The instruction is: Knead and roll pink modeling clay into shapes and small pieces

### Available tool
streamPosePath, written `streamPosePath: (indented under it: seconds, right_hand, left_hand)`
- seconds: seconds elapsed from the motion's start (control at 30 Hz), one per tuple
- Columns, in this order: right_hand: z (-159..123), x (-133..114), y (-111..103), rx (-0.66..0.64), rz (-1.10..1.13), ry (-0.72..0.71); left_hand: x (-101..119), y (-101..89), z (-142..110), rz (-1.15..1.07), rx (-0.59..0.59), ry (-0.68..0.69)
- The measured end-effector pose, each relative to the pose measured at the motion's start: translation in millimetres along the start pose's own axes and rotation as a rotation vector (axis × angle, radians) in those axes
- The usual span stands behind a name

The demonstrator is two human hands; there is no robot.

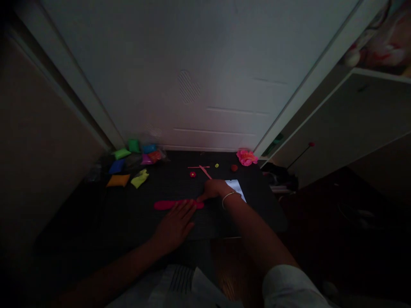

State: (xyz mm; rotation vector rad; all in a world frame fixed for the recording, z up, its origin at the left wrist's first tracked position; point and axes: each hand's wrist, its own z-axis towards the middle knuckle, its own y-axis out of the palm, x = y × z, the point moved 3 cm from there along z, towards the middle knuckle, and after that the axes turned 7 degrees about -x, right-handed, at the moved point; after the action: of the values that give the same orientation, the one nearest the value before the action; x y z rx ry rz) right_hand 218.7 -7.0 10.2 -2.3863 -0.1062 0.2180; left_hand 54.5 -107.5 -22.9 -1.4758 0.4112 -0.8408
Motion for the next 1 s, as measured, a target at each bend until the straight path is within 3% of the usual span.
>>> streamPosePath:
  seconds: [0.3,0.6,0.83,1.0]
  right_hand:
    - [17,-2,0,-0.068,-0.077,0.102]
    - [18,2,-1,-0.248,0.024,-0.058]
    - [24,-2,-1,-0.162,-0.081,0.047]
    - [25,2,1,-0.204,-0.060,-0.003]
  left_hand:
    - [-1,0.0,-1,-0.030,-0.053,-0.007]
    - [-2,2.5,-2,-0.010,-0.039,0.002]
    - [-2,3.1,-2,0.028,-0.048,0.009]
    - [-2,1.7,-2,0.032,-0.067,0.012]
